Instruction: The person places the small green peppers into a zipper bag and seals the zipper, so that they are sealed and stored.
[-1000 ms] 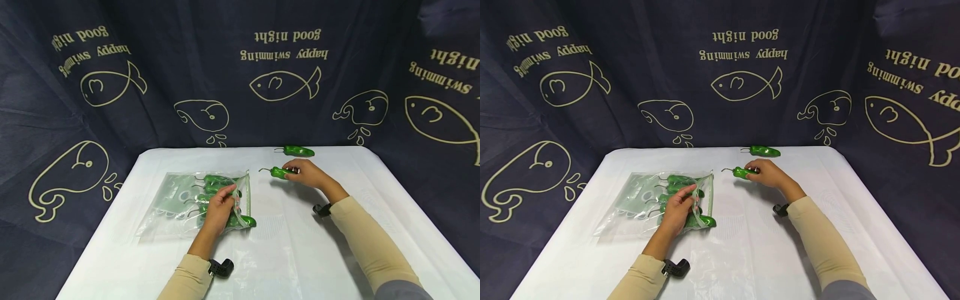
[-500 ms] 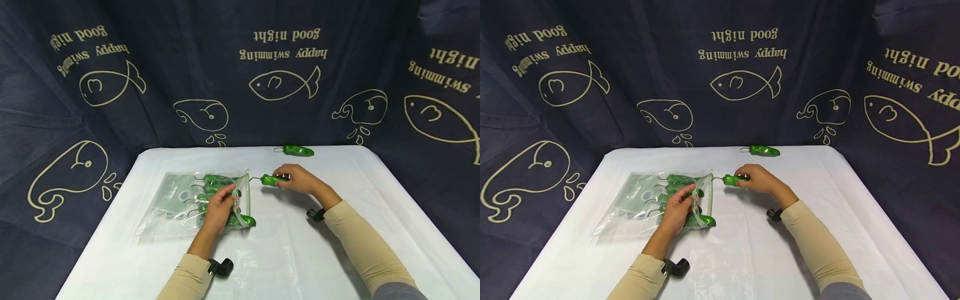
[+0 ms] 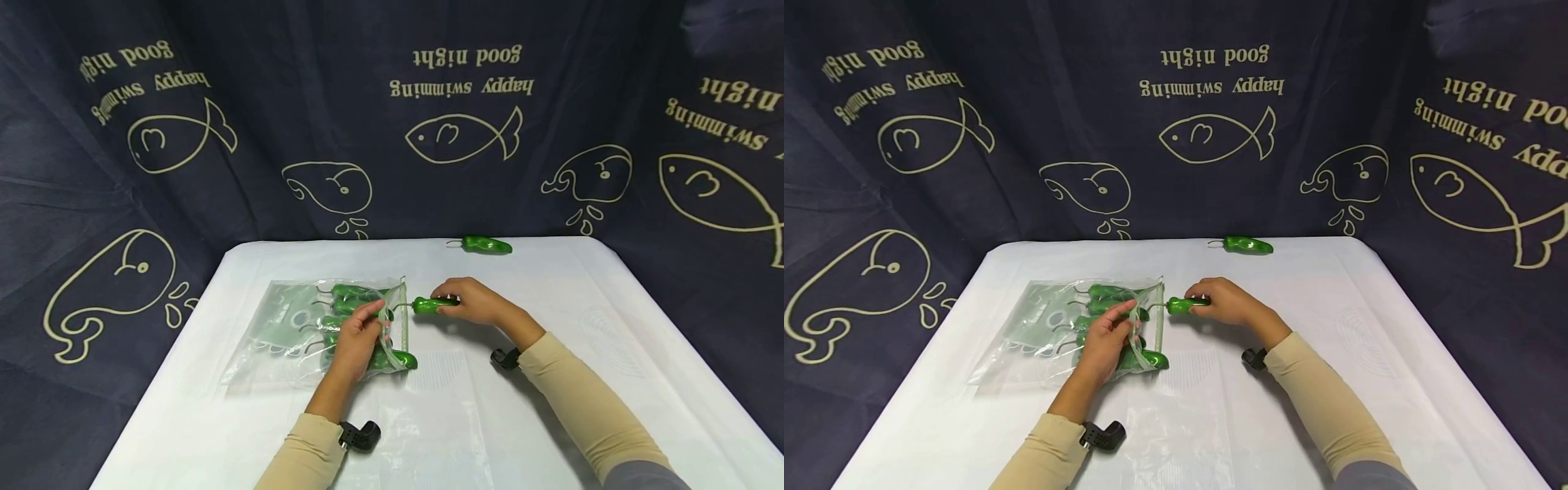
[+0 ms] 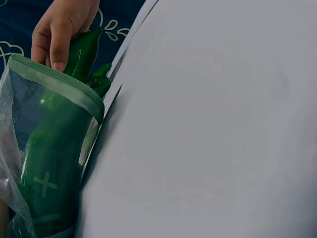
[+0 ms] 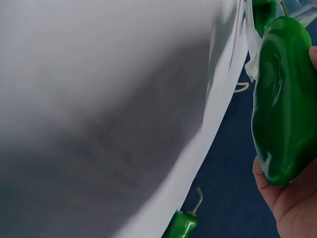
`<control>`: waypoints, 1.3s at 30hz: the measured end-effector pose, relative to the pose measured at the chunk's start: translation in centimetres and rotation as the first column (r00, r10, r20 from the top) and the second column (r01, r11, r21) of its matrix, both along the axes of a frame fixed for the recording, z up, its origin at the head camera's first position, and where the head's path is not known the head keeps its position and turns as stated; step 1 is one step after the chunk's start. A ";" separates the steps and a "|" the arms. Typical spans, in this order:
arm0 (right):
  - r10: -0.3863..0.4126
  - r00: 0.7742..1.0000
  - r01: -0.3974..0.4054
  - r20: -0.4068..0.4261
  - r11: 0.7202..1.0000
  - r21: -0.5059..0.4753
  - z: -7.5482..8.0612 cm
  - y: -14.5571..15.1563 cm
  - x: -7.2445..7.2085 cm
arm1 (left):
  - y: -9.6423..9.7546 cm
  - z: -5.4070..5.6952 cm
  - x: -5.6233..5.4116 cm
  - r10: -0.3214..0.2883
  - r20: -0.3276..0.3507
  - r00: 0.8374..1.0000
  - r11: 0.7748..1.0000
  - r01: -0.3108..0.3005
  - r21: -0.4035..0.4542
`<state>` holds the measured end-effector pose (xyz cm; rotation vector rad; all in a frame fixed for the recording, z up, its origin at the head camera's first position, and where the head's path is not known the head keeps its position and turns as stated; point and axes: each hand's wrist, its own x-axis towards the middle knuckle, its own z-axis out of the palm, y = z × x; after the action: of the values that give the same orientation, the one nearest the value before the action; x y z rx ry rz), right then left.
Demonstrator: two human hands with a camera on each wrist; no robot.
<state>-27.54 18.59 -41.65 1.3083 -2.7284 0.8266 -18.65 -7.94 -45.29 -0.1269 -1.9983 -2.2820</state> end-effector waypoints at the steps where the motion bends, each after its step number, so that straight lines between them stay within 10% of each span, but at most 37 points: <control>1: 0.004 1.000 -0.004 0.000 1.000 0.004 -0.1 -0.1 0.0 | 0.0 0.0 0.0 0.000 -0.001 1.000 1.000 0.000 0.000; 39: 0.069 0.997 -0.072 0.024 0.991 0.113 0.1 -4.6 1.2 | 0.1 0.3 0.3 -0.007 0.003 1.000 0.998 0.007 0.064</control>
<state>-26.30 13.96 -41.60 1.4322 -2.7975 0.7018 -18.37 -7.82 -45.02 -0.1260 -1.9264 -2.3492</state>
